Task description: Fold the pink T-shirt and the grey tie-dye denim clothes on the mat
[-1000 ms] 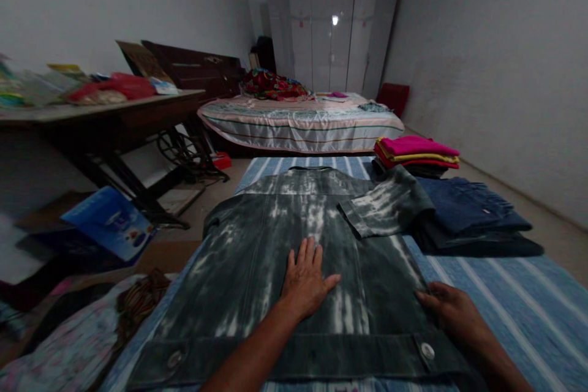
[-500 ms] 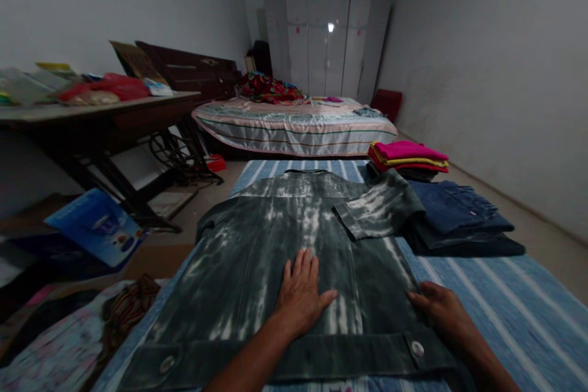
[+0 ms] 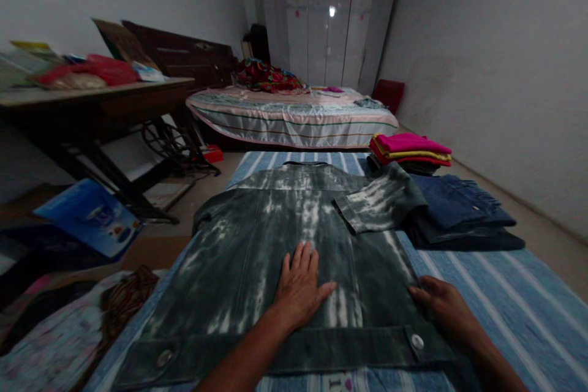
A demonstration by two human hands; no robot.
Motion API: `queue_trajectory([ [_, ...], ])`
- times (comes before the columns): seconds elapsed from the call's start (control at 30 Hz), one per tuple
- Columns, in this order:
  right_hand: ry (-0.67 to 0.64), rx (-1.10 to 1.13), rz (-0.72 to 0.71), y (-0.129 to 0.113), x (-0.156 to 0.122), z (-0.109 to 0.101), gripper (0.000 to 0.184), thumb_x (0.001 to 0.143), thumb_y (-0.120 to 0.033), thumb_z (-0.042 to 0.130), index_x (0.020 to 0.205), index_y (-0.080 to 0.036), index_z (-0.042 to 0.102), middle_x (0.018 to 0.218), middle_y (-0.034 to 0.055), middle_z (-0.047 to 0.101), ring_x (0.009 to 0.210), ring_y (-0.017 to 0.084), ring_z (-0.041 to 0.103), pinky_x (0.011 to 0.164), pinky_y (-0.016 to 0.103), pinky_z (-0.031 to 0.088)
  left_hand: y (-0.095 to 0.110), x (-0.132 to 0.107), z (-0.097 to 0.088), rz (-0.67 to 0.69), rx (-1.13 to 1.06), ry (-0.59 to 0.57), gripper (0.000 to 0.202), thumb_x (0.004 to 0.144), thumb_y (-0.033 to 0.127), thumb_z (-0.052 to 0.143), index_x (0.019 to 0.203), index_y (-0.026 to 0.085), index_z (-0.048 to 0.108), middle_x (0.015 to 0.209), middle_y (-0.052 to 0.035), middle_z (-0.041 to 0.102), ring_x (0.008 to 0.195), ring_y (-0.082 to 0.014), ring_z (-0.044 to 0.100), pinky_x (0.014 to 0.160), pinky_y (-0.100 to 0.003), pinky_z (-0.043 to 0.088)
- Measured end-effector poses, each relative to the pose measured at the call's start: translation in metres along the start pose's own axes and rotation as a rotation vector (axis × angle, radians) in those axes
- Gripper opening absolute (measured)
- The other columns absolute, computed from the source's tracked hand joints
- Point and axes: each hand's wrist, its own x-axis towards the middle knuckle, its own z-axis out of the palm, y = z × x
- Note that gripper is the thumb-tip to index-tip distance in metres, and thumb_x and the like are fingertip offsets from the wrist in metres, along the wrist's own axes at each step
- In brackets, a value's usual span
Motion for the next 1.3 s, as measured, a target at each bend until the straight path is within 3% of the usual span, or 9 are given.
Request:
queue_trajectory([
  [0.23,0.000,0.066,0.043,-0.007,-0.005,-0.004,0.036,0.058,-0.051,0.068,0.069,-0.018,0.059,0.060,-0.0003,0.060,0.053,0.014,0.056,0.049,0.024,0.040,0.000,0.001,0.001,0.025,0.056,0.001,0.075,0.089,0.058,0.041,0.146,0.009,0.033,0.157,-0.0162,0.016,0.145,-0.0305,0.006,0.115,-0.052,0.011],
  [0.43,-0.065,0.284,0.167,-0.017,-0.009,-0.006,0.039,0.053,-0.047,0.075,0.074,-0.017,0.062,0.060,0.0007,0.065,0.052,0.016,0.059,0.052,0.026,0.045,0.001,0.003,0.004,0.034,0.085,0.019,0.075,0.090,0.057,0.040,0.147,0.008,0.031,0.157,-0.0167,0.015,0.145,-0.0303,0.006,0.115,-0.053,0.011],
  [0.77,-0.082,0.401,0.136,-0.026,-0.015,-0.010,0.039,0.055,-0.044,0.079,0.077,-0.017,0.063,0.062,0.0012,0.067,0.052,0.016,0.061,0.051,0.025,0.046,-0.001,0.003,0.007,0.070,0.043,0.030,0.075,0.090,0.060,0.036,0.147,0.011,0.031,0.157,-0.0121,0.017,0.146,-0.0296,0.006,0.115,-0.055,0.010],
  [0.93,-0.026,0.107,0.081,-0.012,-0.009,-0.012,0.033,0.062,-0.046,0.068,0.076,-0.018,0.061,0.063,0.0025,0.067,0.055,0.018,0.062,0.053,0.028,0.045,0.000,0.003,0.007,0.073,0.064,0.019,0.076,0.091,0.061,0.033,0.148,0.011,0.029,0.158,-0.0102,0.014,0.146,-0.0290,0.005,0.115,-0.054,0.010],
  [1.07,0.154,-0.537,-0.079,-0.012,-0.007,-0.014,0.028,0.075,-0.038,0.056,0.091,-0.017,0.064,0.061,0.0026,0.064,0.060,0.021,0.062,0.053,0.028,0.039,0.000,0.004,0.008,0.073,0.075,0.023,0.075,0.091,0.061,0.033,0.147,0.012,0.031,0.158,-0.0109,0.015,0.146,-0.0300,0.006,0.115,-0.054,0.011],
  [1.13,0.250,-0.797,-0.151,-0.020,-0.010,-0.011,0.032,0.082,-0.037,0.050,0.103,-0.017,0.063,0.071,0.0049,0.067,0.066,0.023,0.064,0.056,0.029,0.039,0.000,0.005,0.008,0.073,0.071,0.032,0.075,0.090,0.062,0.034,0.147,0.012,0.032,0.158,-0.0111,0.016,0.146,-0.0302,0.006,0.115,-0.054,0.011],
  [1.23,0.329,-0.888,-0.348,-0.035,-0.017,0.008,0.033,0.087,-0.036,0.046,0.111,-0.018,0.060,0.092,0.0087,0.069,0.080,0.024,0.065,0.065,0.032,0.045,0.001,0.006,0.008,0.076,0.062,0.033,0.076,0.090,0.062,0.035,0.147,0.012,0.032,0.158,-0.0113,0.017,0.146,-0.0302,0.006,0.115,-0.054,0.010],
  [1.3,0.262,-0.839,-0.546,-0.039,-0.018,0.028,0.030,0.088,-0.033,0.045,0.110,-0.019,0.061,0.101,0.0089,0.067,0.089,0.022,0.064,0.074,0.032,0.048,0.001,0.005,0.007,0.068,0.056,0.030,0.075,0.090,0.061,0.036,0.147,0.012,0.032,0.158,-0.0112,0.017,0.146,-0.0302,0.006,0.115,-0.054,0.009],
])
